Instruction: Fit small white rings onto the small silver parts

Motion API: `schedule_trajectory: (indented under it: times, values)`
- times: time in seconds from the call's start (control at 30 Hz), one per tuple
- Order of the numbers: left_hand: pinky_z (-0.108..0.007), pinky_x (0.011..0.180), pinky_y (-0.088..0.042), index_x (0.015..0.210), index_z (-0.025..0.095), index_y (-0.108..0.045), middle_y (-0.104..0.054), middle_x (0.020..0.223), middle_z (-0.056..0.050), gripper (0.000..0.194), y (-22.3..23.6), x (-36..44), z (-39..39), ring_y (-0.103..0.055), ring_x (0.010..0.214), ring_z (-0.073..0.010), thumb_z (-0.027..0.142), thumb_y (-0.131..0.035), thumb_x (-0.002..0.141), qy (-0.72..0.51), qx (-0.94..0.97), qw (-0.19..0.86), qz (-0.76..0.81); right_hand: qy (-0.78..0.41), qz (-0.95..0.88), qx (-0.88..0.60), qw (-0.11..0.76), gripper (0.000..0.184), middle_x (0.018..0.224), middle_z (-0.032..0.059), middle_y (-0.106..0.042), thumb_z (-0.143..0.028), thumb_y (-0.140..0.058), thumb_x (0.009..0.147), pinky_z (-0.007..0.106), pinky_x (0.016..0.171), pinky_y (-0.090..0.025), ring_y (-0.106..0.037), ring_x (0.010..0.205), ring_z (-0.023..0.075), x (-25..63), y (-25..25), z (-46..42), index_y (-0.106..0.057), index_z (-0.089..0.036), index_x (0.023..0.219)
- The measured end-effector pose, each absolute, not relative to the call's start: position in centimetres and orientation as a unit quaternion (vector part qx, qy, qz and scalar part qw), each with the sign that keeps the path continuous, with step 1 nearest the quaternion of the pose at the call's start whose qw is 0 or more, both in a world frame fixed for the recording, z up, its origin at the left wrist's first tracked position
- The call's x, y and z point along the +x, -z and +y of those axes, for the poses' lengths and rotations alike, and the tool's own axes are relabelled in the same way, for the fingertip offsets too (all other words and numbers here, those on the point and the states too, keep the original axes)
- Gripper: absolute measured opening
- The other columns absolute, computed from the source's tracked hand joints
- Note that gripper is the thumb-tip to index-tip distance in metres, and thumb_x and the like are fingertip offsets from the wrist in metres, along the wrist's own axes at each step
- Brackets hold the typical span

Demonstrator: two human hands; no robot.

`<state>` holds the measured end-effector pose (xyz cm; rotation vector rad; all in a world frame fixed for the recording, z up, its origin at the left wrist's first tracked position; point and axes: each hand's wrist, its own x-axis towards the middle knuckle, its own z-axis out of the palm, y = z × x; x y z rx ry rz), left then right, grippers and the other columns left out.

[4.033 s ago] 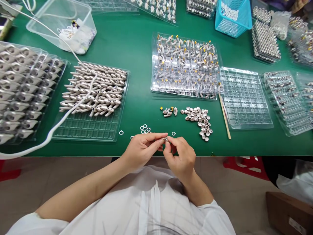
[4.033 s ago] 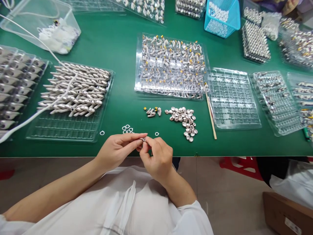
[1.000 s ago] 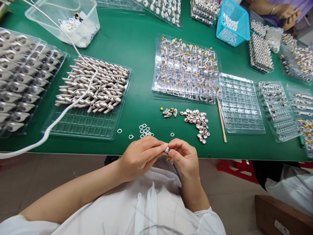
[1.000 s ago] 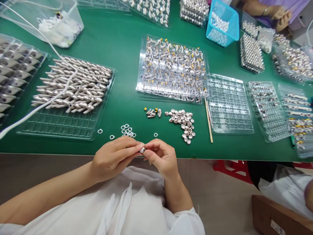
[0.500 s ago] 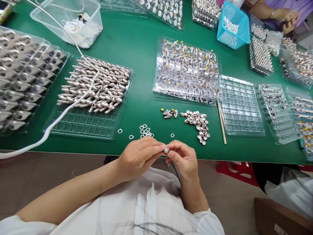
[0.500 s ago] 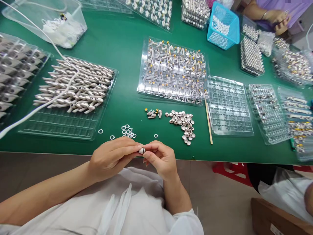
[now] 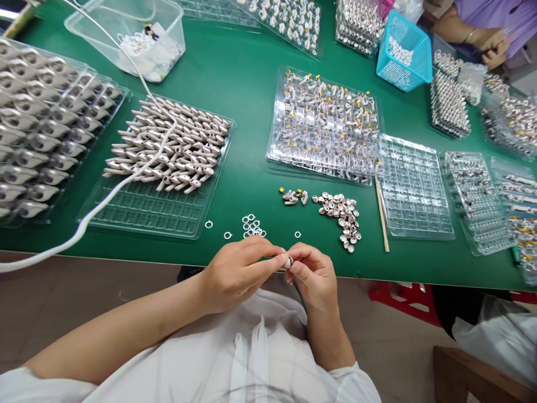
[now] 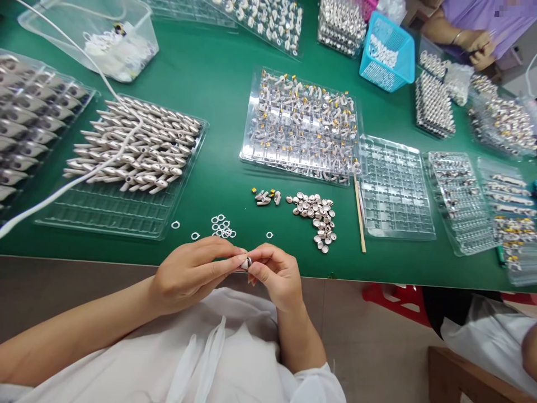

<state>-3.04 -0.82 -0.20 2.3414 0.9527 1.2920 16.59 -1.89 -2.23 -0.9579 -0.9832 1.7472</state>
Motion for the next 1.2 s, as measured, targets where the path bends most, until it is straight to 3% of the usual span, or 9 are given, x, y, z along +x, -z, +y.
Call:
schedule_trajectory:
  times: [0.37, 0.9, 1.2]
  values:
    - [-0.027, 0.069, -0.058, 0.108, 0.012, -0.065, -0.072, 0.091, -0.012, 0.023, 0.1, -3.3, -0.8, -0.065, 0.082, -0.0168, 0.007, -0.049, 0.092, -0.435, 0.826, 0.14, 0.33, -0.66, -0.448, -0.409, 0.442, 0.015, 0.085, 0.001, -0.066, -0.021, -0.072, 0.083, 0.02, 0.05, -0.051, -0.06, 0.058, 0.0083, 16.5, 1.4, -1.9, -0.075, -0.026, 0.096]
    - [-0.029, 0.07, -0.058, 0.109, 0.013, -0.065, -0.072, 0.093, -0.012, 0.024, 0.4, -3.5, -1.1, -0.066, 0.084, -0.0182, 0.007, -0.052, 0.09, -0.428, 0.828, 0.131, 0.338, -0.467, -0.624, -0.435, 0.451, 0.035, 0.094, 0.0037, -0.07, -0.008, -0.067, 0.084, 0.027, 0.066, -0.055, -0.064, 0.082, 0.0151, 16.4, 0.6, -2.5, -0.071, -0.029, 0.112]
    - [-0.029, 0.069, -0.059, 0.108, 0.013, -0.064, -0.073, 0.091, -0.012, 0.022, 0.1, -3.4, -1.0, -0.066, 0.081, -0.0175, 0.007, -0.051, 0.091, -0.436, 0.825, 0.132, 0.335, -0.484, -0.612, -0.459, 0.426, 0.025, 0.093, 0.0054, -0.07, -0.015, -0.066, 0.086, 0.029, 0.065, -0.056, -0.065, 0.077, 0.0163, 16.3, 0.7, -2.6, -0.072, -0.026, 0.108]
